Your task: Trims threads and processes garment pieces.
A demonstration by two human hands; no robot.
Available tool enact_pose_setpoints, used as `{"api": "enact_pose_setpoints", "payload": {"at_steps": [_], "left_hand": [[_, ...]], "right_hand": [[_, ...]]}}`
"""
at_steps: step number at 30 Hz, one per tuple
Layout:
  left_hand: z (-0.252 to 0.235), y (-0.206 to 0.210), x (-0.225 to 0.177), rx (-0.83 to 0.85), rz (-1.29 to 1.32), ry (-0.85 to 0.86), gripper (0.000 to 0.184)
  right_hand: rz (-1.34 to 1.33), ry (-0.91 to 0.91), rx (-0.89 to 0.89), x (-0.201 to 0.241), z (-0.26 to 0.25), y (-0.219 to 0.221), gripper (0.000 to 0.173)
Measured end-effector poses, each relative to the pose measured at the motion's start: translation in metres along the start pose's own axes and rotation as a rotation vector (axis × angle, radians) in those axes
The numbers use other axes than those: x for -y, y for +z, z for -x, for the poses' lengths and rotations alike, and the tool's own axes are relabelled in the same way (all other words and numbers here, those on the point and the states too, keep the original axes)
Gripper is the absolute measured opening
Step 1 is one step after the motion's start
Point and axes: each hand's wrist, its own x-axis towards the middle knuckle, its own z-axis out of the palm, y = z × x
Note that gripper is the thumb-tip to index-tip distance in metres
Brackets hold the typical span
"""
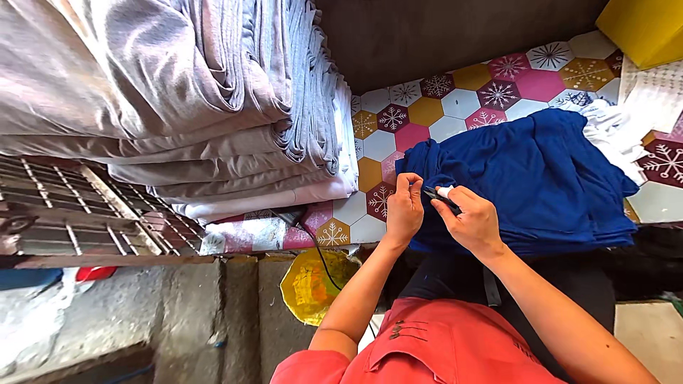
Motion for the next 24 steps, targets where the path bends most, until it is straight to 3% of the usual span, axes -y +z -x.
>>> {"api": "enact_pose_setpoints", "payload": {"at_steps": [7,20,24], "left_hand": [[0.0,0.002,0.0,-0.001,-0.021,-0.002,0.015],[0.001,0.0,0.002,0.01,-0.011,0.017,0.014],[0.005,-0.037,-0.005,0.147,-0.098,-0.063,0.022]], "right_hand": [[0.06,-0.022,-0.053,-0.002,0.001,0.003,0.018],[-0.019,0.029,0.029,-0.006,-0.004,-0.002,0.017],[-0.15,0.16,0.076,-0.015,-0.008,-0.02,0.019]]}}
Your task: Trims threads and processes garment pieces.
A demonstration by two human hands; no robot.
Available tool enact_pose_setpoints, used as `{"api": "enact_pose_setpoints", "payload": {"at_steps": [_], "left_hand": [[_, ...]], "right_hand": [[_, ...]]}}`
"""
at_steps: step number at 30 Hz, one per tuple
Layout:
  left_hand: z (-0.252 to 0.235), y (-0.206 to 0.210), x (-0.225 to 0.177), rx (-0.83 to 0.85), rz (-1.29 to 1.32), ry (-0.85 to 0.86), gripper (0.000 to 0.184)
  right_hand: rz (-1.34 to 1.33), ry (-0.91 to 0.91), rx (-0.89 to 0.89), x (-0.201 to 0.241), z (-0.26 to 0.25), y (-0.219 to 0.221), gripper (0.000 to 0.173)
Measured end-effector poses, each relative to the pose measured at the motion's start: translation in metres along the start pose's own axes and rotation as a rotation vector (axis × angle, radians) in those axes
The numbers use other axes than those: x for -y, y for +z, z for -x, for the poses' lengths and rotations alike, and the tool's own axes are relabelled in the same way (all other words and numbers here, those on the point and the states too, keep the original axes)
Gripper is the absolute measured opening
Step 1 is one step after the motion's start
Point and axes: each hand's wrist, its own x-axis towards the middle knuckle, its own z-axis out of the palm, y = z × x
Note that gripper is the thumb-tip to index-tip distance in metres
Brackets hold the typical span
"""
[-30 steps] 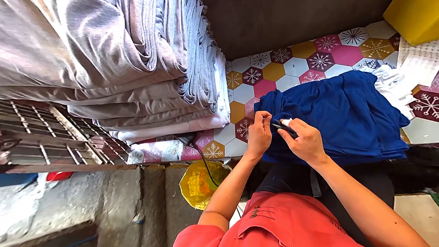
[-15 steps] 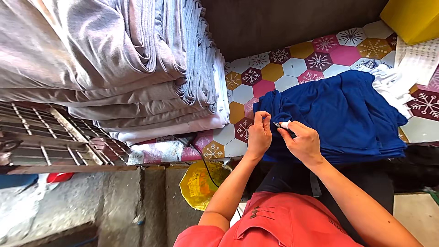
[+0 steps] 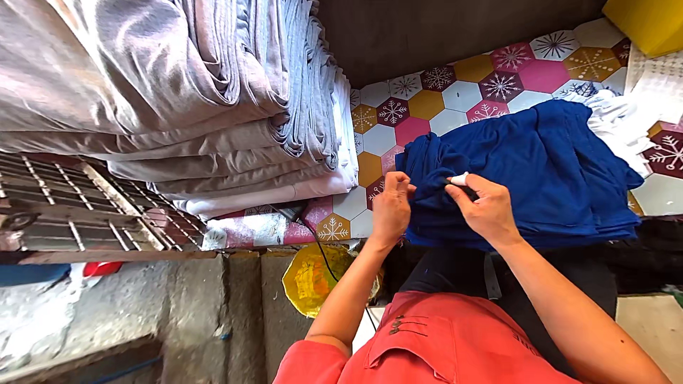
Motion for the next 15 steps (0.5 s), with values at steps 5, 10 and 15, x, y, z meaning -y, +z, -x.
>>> {"api": "enact_pose_setpoints", "payload": {"at_steps": [5,10,15], "left_hand": [[0.01,-0.083,0.009,0.311,-0.737,-0.479,0.027],[0.017,-0.052,0.007,0.147,-0.275,-0.235,0.037],[0.001,0.002,-0.008,0.15,0.267,-0.257,0.015]], "right_hand": [[-0.053,0.223,-0.034,-0.015,-0.002,-0.032,0.027],[-0.052,0.165,-0.075,-0.005,0.002,-0.025,0.032],[-0.058,0.009,0.003,0.011,0.011,0.002,0.025]]}}
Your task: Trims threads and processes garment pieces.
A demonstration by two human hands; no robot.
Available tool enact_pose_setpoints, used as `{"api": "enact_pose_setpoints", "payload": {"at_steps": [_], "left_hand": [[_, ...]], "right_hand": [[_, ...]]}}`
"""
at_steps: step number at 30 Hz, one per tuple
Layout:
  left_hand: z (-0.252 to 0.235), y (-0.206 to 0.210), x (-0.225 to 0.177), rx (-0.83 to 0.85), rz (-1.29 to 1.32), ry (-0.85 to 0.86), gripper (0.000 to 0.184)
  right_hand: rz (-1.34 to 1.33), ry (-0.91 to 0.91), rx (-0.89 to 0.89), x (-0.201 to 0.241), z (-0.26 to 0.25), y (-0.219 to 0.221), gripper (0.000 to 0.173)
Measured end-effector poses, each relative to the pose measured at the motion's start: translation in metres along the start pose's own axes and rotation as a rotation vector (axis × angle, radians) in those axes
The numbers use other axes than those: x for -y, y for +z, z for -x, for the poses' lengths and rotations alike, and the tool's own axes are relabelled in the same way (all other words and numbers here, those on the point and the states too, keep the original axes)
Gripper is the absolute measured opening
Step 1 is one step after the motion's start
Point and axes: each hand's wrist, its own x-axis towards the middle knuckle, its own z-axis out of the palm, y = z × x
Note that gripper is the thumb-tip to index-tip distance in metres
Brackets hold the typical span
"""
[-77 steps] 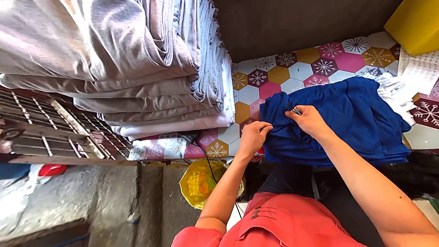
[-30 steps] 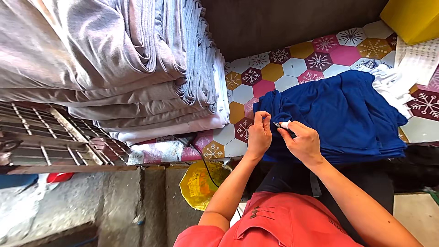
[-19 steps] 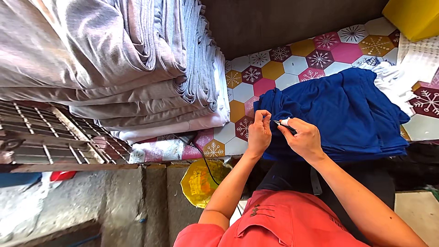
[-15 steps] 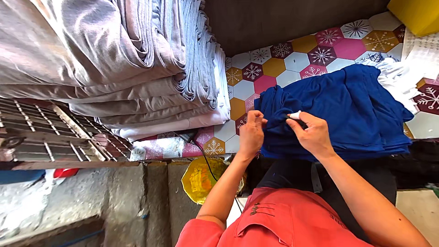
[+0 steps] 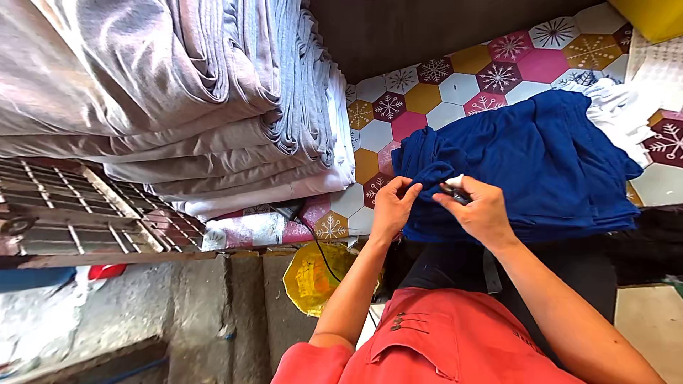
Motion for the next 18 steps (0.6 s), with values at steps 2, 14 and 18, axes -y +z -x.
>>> {"api": "enact_pose_setpoints", "payload": {"at_steps": [2,14,18], "left_hand": [[0.001,0.005,-0.005,0.019,0.209,-0.075,0.01],[0.012,0.008,-0.01,-0.058,0.621,-0.265,0.012],[0.021,0.006,-0.011,0.051,0.7,-0.281,0.026]], "right_hand": [[0.025,-0.07,-0.015,-0.002,0.002,0.014,0.021],[0.036,-0.42,-0.197,-0.016,0.023,0.042,0.012],[-0.041,-0.363,-0.174,-0.012,0.027,0.043,0.012]]}}
